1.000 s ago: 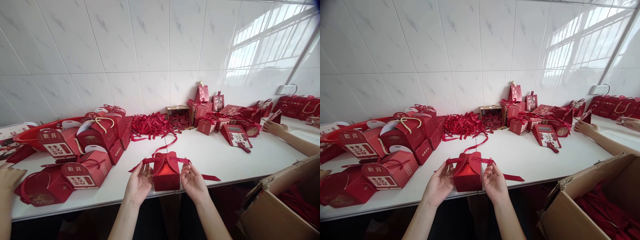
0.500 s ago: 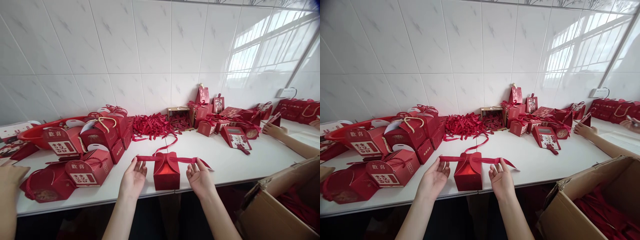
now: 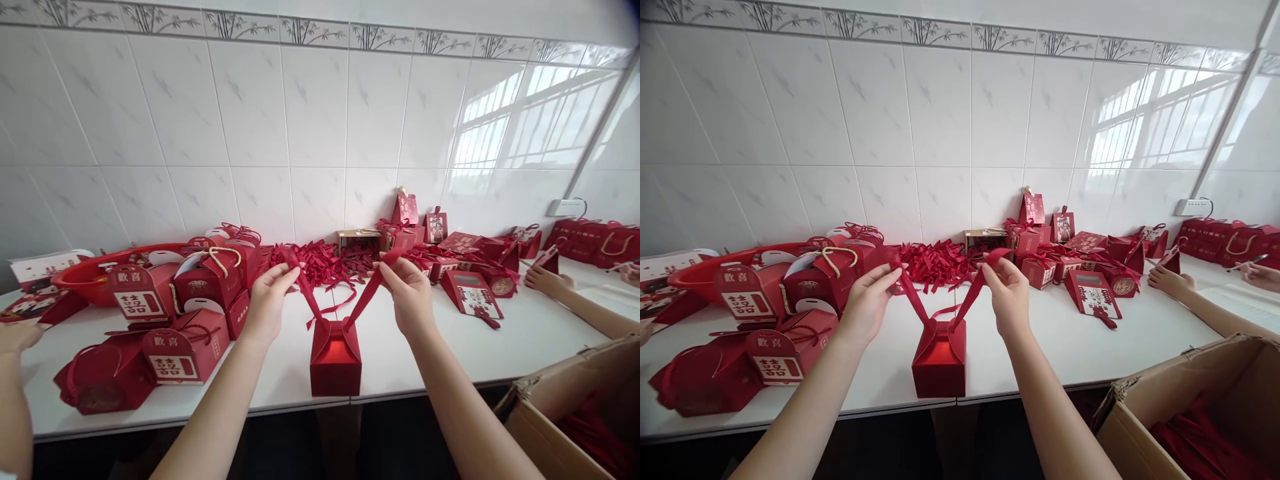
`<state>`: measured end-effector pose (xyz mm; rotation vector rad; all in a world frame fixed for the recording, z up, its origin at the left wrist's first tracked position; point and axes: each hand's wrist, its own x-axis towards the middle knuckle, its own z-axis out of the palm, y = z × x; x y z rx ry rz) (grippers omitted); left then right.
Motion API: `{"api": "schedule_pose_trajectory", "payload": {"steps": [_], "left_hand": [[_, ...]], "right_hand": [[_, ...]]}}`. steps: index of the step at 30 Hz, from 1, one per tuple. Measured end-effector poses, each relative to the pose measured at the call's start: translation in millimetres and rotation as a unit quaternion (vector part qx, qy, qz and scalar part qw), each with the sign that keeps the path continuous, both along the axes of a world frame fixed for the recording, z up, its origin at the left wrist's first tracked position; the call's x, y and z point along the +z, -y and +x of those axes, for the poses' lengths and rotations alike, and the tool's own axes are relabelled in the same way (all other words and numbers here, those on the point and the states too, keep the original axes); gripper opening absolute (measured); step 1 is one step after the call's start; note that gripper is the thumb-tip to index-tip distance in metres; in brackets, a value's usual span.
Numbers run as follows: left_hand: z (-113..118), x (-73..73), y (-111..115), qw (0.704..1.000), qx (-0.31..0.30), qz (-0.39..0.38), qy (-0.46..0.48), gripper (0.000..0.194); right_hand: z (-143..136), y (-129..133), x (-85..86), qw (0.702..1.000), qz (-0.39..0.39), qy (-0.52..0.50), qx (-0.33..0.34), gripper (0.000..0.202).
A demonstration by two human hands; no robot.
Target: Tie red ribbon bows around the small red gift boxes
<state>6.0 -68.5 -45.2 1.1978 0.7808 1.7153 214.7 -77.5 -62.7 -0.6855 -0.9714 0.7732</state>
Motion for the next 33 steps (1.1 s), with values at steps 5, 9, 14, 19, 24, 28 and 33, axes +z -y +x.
{"api": "schedule_pose_trajectory", "payload": {"steps": [5, 9, 14, 19, 24, 28, 33], "left_hand": [[13.8, 23.8, 1.6, 0.998, -0.019, 0.036, -0.057, 0.016], [18.5, 35.0, 1.4, 0.995, -0.046, 0.057, -0.061, 0.015], [17.8, 46.1, 2.4, 0.994, -0.062, 0.061, -0.07, 0.018], [18.7, 49.0, 2.6, 0.988, -0.106, 0.068, -0.085, 0.02], [22.7, 47.7, 1.9, 0.984, -0.117, 0.091, -0.103, 0.02], [25.3, 48.8, 5.3, 0.982, -0.113, 0.1, -0.11, 0.03], [25.6, 49.8, 15.3, 0.979, -0.092, 0.056, -0.174, 0.067]], "right_hand": [[-12.0, -2.7, 28.2, 0.996, 0.033, 0.049, 0.063, 0.029], [-16.6, -4.9, 38.7, 0.991, 0.046, 0.065, 0.111, 0.026], [-18.2, -5.7, 43.9, 0.988, 0.057, 0.068, 0.123, 0.024], [-20.0, -5.3, 46.8, 0.982, 0.016, 0.049, 0.184, 0.03], [-22.7, -4.3, 47.5, 0.977, -0.017, 0.073, 0.198, 0.032], [-24.8, -2.6, 46.6, 0.975, -0.018, 0.087, 0.205, 0.03], [-26.6, 2.4, 42.7, 0.969, -0.006, 0.144, 0.202, 0.025]]}}
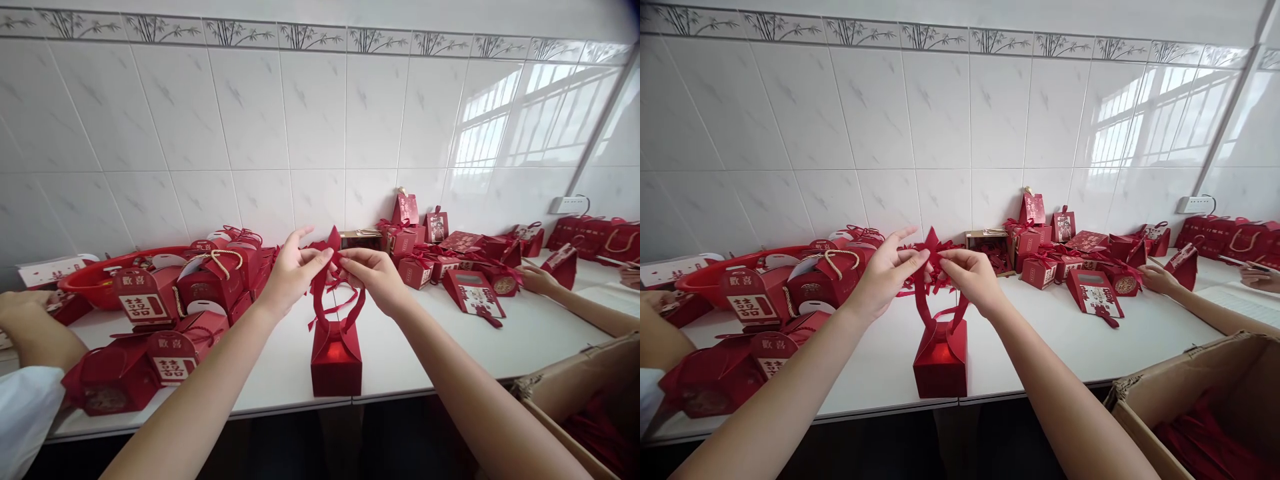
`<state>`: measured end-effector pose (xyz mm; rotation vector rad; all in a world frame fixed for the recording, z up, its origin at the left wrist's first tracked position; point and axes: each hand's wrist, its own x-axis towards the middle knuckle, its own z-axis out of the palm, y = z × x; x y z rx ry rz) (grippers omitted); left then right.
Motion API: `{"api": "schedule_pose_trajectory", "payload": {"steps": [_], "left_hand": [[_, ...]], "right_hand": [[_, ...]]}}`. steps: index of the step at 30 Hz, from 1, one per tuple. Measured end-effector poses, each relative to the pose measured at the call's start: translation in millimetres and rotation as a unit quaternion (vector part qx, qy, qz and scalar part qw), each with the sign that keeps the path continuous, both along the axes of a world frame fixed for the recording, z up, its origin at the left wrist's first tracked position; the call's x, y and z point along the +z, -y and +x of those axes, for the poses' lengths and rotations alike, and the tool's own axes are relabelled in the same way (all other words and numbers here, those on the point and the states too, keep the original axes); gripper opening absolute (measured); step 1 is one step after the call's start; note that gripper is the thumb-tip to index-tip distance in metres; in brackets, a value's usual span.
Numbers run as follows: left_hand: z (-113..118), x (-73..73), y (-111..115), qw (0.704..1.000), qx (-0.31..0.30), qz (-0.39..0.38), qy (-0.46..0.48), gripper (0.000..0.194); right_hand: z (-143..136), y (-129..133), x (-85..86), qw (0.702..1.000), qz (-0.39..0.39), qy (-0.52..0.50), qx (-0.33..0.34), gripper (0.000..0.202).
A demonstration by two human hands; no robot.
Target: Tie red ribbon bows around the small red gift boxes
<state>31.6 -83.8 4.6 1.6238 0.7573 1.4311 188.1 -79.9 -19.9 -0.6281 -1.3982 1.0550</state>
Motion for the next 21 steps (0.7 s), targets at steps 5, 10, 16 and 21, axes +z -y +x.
{"api": "schedule_pose_trajectory", "payload": {"steps": [5, 10, 16, 21], "left_hand": [[-0.7, -6.0, 1.6, 0.997, -0.011, -0.02, -0.079, 0.076], [-5.3, -11.1, -0.4, 0.993, -0.049, -0.065, -0.089, 0.06], [-12.8, -15.3, -5.2, 0.983, -0.108, -0.148, -0.004, 0.037], [-12.0, -18.9, -8.6, 0.98, -0.109, -0.167, 0.009, 0.033]], "right_hand": [[-1.7, 2.6, -8.3, 0.996, 0.022, 0.01, 0.085, 0.021], [-1.4, -3.4, -17.6, 0.996, 0.033, 0.006, 0.079, 0.026], [9.2, -6.3, -26.1, 0.939, 0.27, 0.213, -0.017, 0.02], [11.1, -4.0, -31.1, 0.792, 0.421, 0.39, -0.208, 0.024]]}}
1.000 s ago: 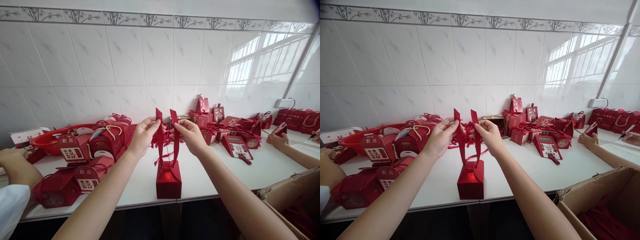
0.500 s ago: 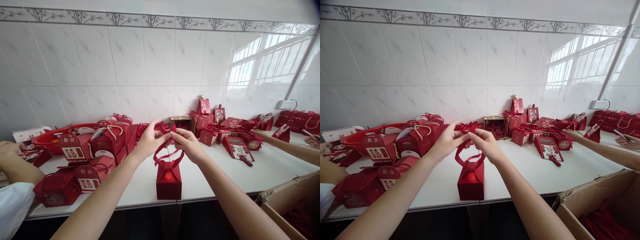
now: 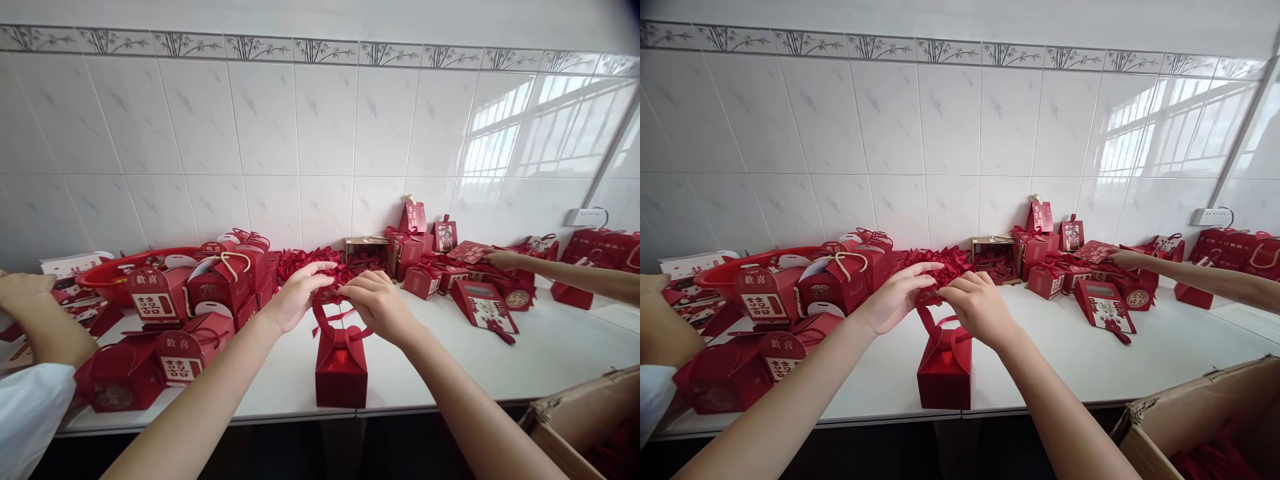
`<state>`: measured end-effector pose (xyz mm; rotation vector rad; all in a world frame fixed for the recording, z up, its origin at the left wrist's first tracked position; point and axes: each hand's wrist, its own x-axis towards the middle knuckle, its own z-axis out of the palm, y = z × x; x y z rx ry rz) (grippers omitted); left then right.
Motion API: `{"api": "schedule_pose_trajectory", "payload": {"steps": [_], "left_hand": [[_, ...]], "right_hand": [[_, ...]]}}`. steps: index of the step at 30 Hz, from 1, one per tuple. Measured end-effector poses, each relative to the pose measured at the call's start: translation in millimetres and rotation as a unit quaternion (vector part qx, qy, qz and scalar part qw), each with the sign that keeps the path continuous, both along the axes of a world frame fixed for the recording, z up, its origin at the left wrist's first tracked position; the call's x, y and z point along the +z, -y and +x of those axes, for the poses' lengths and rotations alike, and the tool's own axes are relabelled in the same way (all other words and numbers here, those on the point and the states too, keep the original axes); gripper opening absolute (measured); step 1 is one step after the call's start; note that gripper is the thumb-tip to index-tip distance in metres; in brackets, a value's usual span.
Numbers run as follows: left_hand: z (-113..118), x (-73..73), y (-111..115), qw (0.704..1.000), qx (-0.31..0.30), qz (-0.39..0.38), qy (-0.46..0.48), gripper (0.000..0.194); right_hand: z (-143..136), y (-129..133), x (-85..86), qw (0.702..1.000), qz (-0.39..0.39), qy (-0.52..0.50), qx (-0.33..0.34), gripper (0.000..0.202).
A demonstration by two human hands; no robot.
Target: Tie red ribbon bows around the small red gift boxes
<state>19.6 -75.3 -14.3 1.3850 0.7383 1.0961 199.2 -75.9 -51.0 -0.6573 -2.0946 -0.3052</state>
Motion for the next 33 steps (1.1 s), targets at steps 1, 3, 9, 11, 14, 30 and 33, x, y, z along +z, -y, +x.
{"api": "schedule_pose_trajectory", "payload": {"steps": [1, 3, 9, 11, 14, 30, 33], "left_hand": [[0.6, -1.3, 0.1, 1.0, 0.002, 0.009, 0.003, 0.031], [1.1, -4.8, 1.1, 0.997, 0.038, 0.063, -0.022, 0.033], [-19.1, -19.2, 2.9, 0.803, 0.327, 0.436, -0.241, 0.045], [-37.3, -28.1, 1.3, 0.74, 0.392, 0.473, -0.272, 0.04], [-72.1, -54.7, -1.2, 0.704, 0.438, 0.447, -0.336, 0.036], [-29.9, -123.5, -2.2, 0.937, 0.218, 0.165, -0.216, 0.022], [-12.9, -127.7, 1.0, 0.953, 0.183, 0.137, -0.197, 0.024]], "right_hand": [[-1.0, 0.5, -1.0, 1.0, 0.018, 0.005, -0.02, 0.024], [-3.6, 1.2, -3.3, 0.999, 0.03, -0.022, -0.03, 0.023], [6.3, 9.0, -24.2, 0.95, -0.033, -0.304, -0.056, 0.018], [20.9, 15.8, -41.4, 0.912, -0.082, -0.38, -0.131, 0.023], [49.2, 26.5, -77.8, 0.853, -0.151, -0.421, -0.268, 0.028], [18.5, 13.5, -102.8, 0.901, -0.342, -0.23, -0.136, 0.03], [5.9, 9.3, -102.9, 0.88, -0.413, -0.22, -0.076, 0.03]]}}
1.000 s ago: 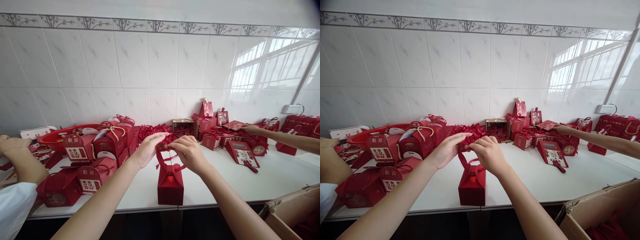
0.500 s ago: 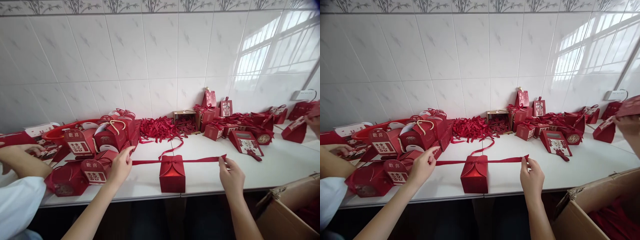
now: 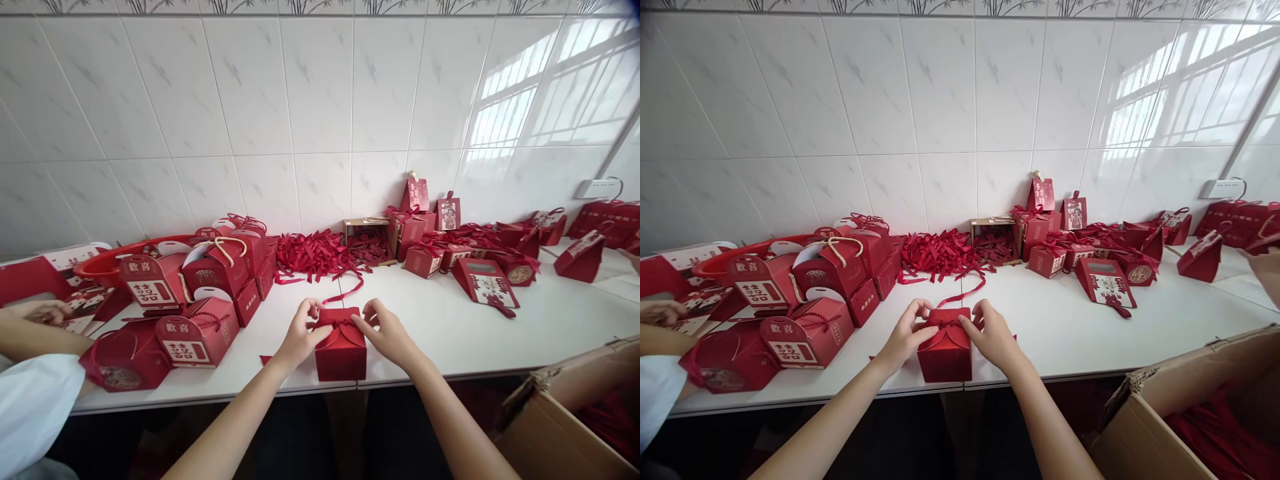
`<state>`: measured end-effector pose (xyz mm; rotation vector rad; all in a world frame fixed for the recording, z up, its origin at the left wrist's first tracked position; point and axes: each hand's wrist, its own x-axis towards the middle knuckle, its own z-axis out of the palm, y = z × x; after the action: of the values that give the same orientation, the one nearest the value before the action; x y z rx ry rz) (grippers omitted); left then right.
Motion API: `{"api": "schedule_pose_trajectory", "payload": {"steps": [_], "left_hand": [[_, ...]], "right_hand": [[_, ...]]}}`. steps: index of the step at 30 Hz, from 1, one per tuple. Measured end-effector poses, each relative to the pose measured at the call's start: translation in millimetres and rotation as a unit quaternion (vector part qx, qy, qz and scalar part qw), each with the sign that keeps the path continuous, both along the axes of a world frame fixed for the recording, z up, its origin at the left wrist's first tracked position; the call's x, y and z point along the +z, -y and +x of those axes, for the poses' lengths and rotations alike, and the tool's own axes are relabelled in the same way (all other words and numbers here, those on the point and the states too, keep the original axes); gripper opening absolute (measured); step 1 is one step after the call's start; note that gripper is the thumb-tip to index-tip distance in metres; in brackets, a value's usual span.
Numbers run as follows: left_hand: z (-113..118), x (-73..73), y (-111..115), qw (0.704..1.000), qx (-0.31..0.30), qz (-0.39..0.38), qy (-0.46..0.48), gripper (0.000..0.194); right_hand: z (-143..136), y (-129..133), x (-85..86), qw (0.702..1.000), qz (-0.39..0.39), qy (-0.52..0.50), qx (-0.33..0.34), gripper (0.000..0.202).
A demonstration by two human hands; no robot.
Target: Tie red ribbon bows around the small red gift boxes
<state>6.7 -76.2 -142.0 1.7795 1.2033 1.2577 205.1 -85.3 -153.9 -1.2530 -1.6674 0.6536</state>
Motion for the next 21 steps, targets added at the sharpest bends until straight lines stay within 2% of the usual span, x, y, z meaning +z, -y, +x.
{"api": "schedule_pose_trajectory", "payload": {"steps": [4, 8, 12, 17, 21], "left_hand": [[8.9, -7.5, 2.6, 0.999, 0.01, -0.036, 0.018, 0.021], [6.9, -6.4, 4.8, 0.996, 0.011, -0.092, 0.007, 0.02], [-3.7, 0.5, 7.6, 0.994, 0.005, -0.102, -0.045, 0.032], [-11.5, 5.6, 11.9, 0.983, 0.056, -0.055, -0.166, 0.043], [-14.5, 6.7, 10.0, 0.985, -0.005, -0.119, -0.123, 0.045]], "right_hand": [[-2.3, 1.3, 1.8, 0.996, -0.08, -0.017, 0.024, 0.034], [3.4, 5.9, 10.8, 0.986, -0.155, -0.012, 0.054, 0.041], [9.8, 6.2, 13.5, 0.986, -0.125, -0.064, 0.09, 0.04], [13.8, 4.4, 6.9, 0.985, -0.13, -0.09, 0.066, 0.04], [16.3, 4.6, 5.3, 0.991, -0.082, -0.075, 0.072, 0.036]]}}
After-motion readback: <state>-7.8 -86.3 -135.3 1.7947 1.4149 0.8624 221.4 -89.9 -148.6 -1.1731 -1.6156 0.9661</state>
